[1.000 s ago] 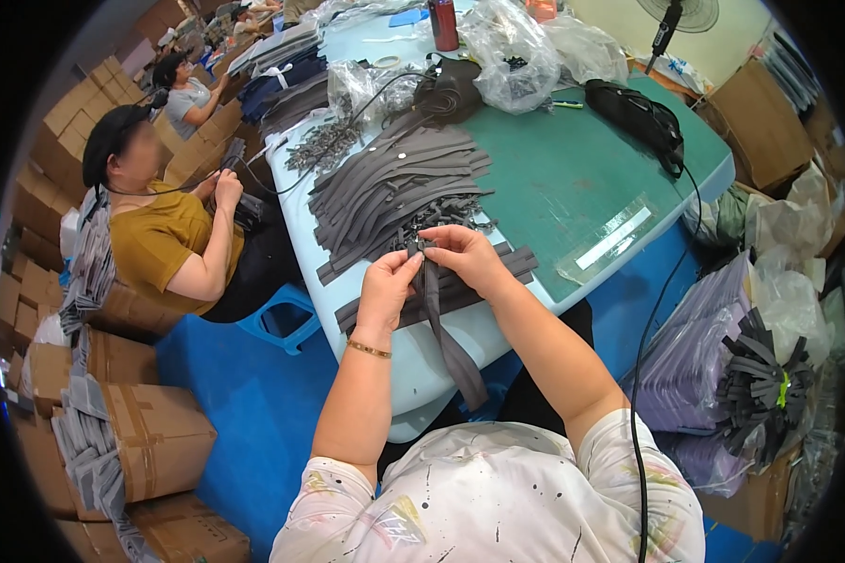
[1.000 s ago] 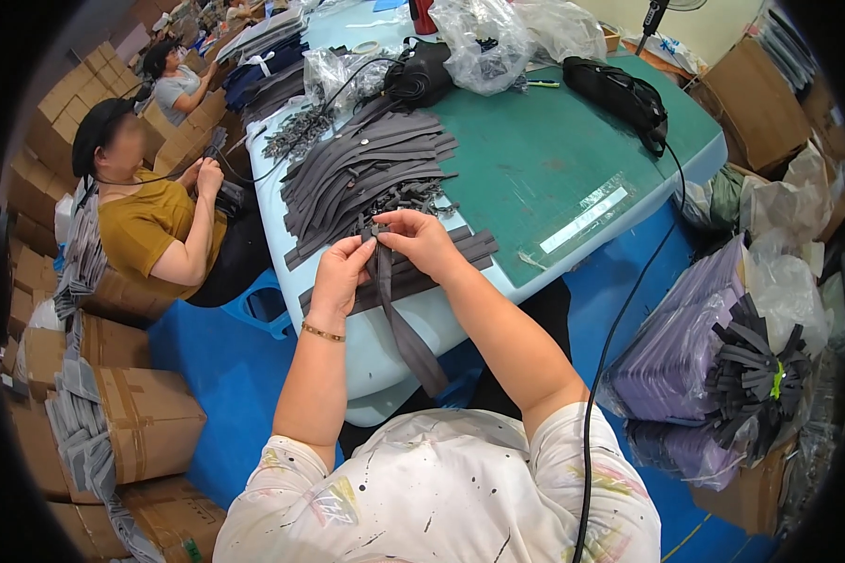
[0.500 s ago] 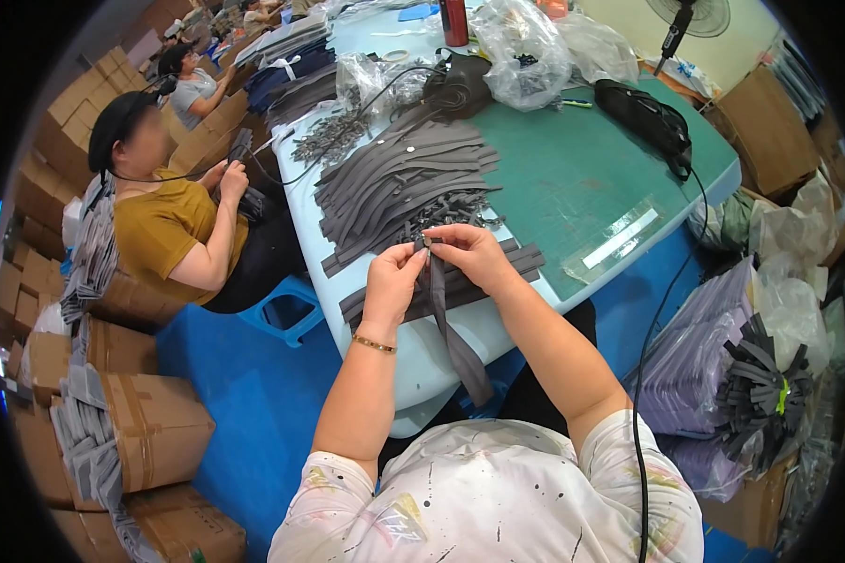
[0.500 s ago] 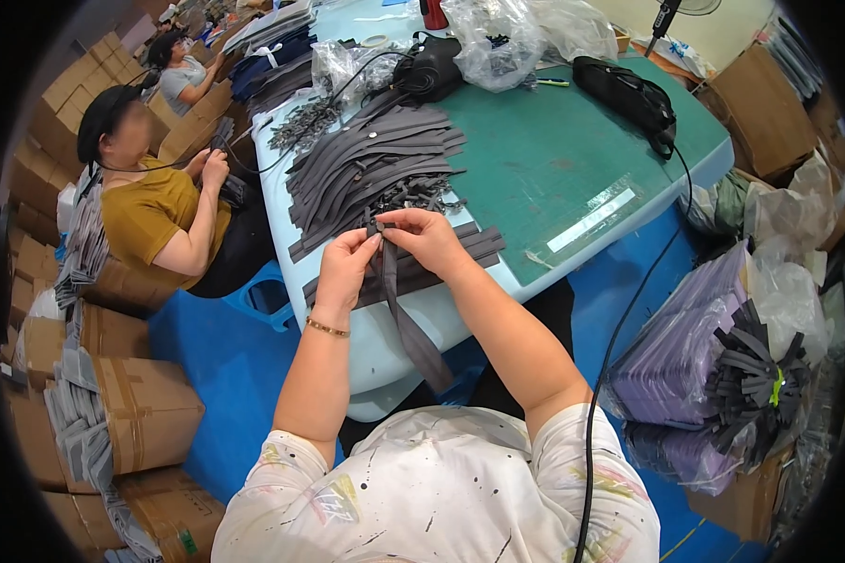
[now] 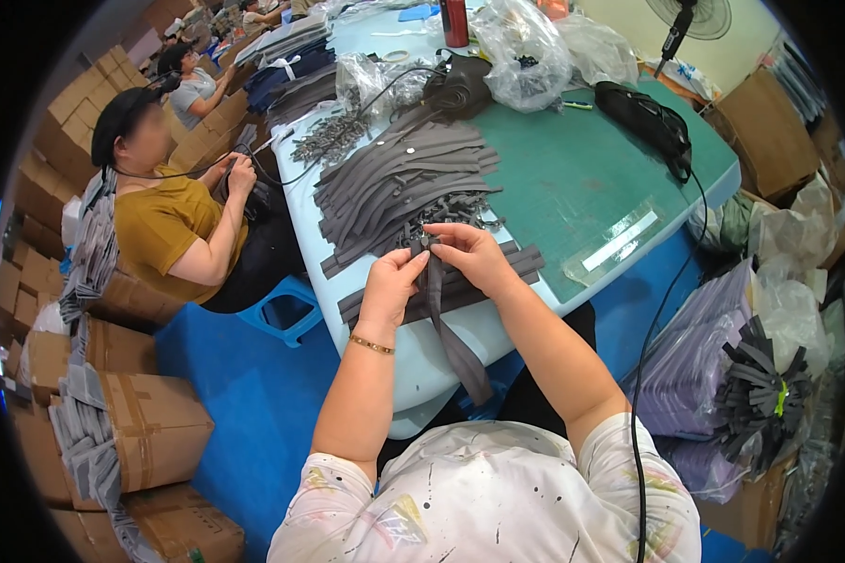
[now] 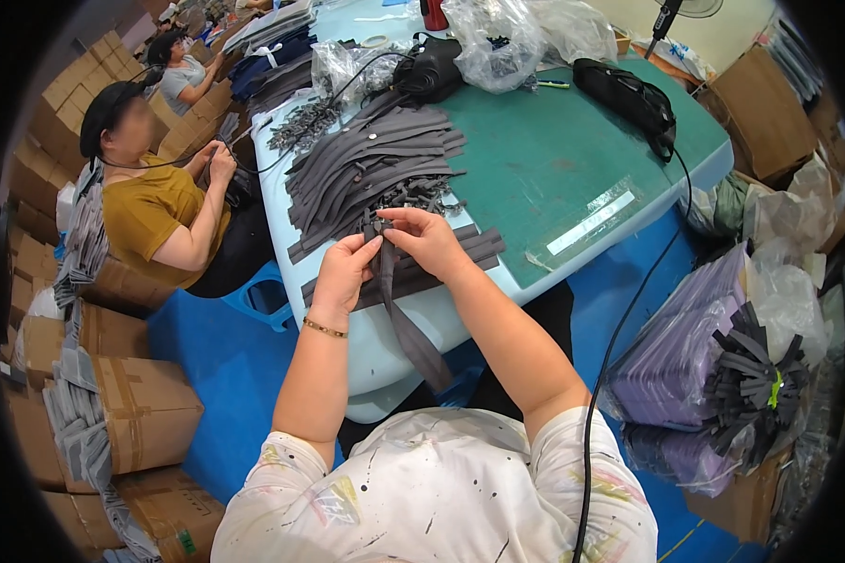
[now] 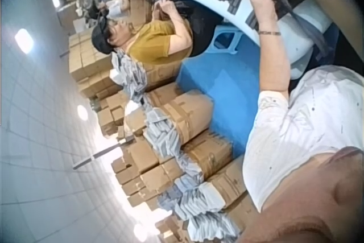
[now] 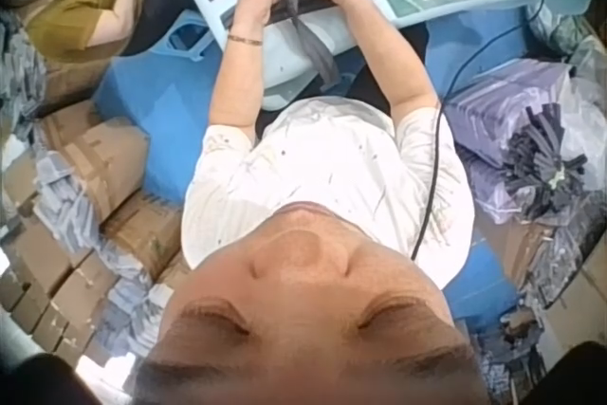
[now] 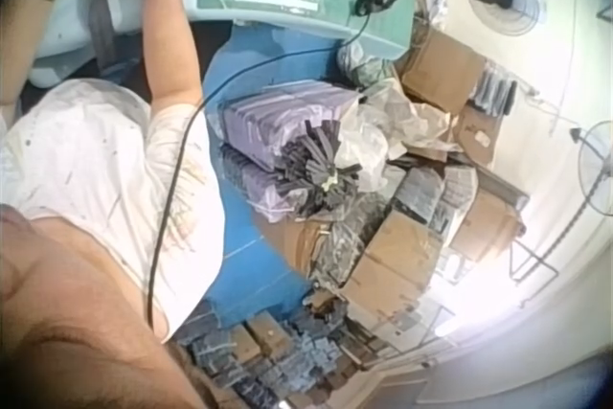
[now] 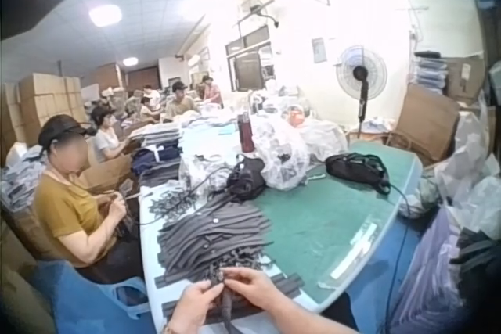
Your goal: Assembling metal sliders or clips onto grey fabric straps.
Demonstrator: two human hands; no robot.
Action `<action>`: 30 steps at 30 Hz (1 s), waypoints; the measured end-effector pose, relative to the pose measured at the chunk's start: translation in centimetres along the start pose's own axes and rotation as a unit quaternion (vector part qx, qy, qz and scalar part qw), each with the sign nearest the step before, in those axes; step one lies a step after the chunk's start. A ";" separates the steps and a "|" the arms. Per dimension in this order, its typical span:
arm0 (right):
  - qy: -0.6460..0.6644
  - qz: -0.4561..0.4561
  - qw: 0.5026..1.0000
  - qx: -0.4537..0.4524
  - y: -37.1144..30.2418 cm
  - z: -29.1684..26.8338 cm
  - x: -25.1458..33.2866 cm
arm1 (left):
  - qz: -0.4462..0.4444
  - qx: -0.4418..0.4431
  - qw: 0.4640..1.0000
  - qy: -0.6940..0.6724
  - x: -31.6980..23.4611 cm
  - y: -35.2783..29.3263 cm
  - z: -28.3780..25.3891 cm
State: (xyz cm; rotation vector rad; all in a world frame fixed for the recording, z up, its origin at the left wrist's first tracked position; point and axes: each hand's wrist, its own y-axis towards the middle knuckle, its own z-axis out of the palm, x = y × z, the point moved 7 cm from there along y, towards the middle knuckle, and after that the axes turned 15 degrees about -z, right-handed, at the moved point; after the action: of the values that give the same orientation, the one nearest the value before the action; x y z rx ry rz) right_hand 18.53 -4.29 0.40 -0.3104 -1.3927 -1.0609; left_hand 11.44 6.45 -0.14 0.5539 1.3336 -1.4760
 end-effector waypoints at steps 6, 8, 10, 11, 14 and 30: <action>-0.113 -0.060 0.992 0.003 -0.2 0.2 -0.3 | -0.013 -0.037 0.999 0.012 0.6 0.2 -0.9; -0.184 -0.102 0.977 0.017 -0.2 0.4 0.7 | 0.004 -0.060 0.998 0.037 0.5 0.2 -1.2; -0.249 -0.141 0.958 0.015 -0.2 0.5 1.4 | 0.033 -0.070 0.996 0.044 0.2 0.1 -1.1; -0.248 -0.141 0.958 0.020 -0.2 0.6 1.5 | 0.034 -0.073 0.996 0.040 0.1 0.1 -1.1; -0.271 -0.141 0.952 0.024 -0.1 0.8 1.7 | 0.047 -0.077 0.994 0.062 0.0 0.3 -1.4; -0.223 -0.114 0.968 0.002 -0.1 0.1 1.9 | 0.133 -0.087 0.976 0.151 0.3 0.6 -0.8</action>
State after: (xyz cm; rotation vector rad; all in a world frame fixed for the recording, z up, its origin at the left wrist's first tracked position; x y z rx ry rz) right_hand 18.08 -5.03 2.11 -0.4104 -1.8664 -1.2239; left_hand 11.65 7.14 -0.84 0.8301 1.5389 -1.0735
